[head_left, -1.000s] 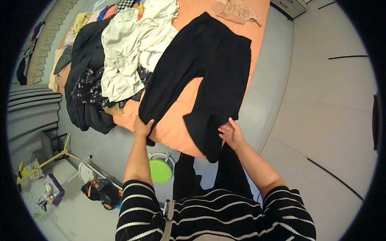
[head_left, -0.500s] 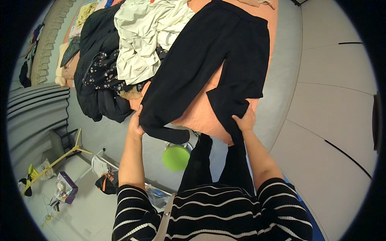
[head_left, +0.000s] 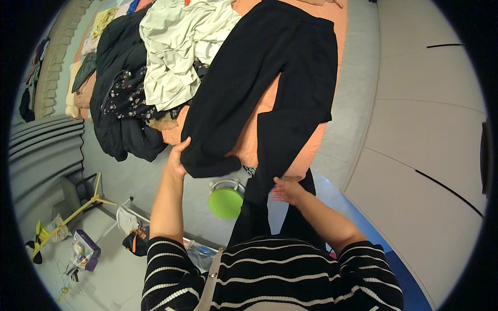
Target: The person folds a pair of black pants on a bed, smoothing and aligning the fabric before folding it into a compact rectangle. They then pick up a white zip-up jacket, lay it flat, and begin folding it.
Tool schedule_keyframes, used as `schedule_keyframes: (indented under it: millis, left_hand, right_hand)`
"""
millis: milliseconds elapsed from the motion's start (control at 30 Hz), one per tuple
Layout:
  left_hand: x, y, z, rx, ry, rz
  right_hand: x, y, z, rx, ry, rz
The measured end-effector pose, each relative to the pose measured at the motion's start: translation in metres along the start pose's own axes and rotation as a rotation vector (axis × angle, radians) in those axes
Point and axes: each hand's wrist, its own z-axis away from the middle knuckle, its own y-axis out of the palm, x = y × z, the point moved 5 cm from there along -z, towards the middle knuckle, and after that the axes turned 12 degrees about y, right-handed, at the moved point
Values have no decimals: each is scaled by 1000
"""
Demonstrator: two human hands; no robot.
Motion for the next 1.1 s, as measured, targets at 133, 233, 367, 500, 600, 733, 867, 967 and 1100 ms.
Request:
schedule_keyframes:
  millis: [133, 233, 367, 500, 600, 733, 867, 967, 1100]
  left_hand:
    - [23, 15, 19, 5, -94, 133]
    - [37, 39, 39, 52, -159, 177]
    - [59, 49, 64, 103, -274, 138]
    - [72, 43, 74, 126, -252, -96]
    - [57, 33, 65, -65, -98, -238]
    - [22, 57, 37, -43, 308, -170]
    - [-8, 98, 19, 12, 348, -131]
    - [-36, 117, 12, 78, 404, -179]
    - [-66, 135, -29, -34, 499, -505]
  right_hand:
    - [35, 34, -5, 198, -177, 65]
    - [81, 74, 25, 300, -280, 3]
    - [129, 131, 58, 422, -359, -118]
    - [164, 135, 55, 289, -516, -200]
    - [163, 140, 108, 45, -625, -190]
    - [169, 112, 64, -95, -636, -126]
    - [189, 82, 36, 82, -485, -187]
    - [226, 77, 81, 337, -528, -239]
    - [310, 74, 125, 460, -699, 80]
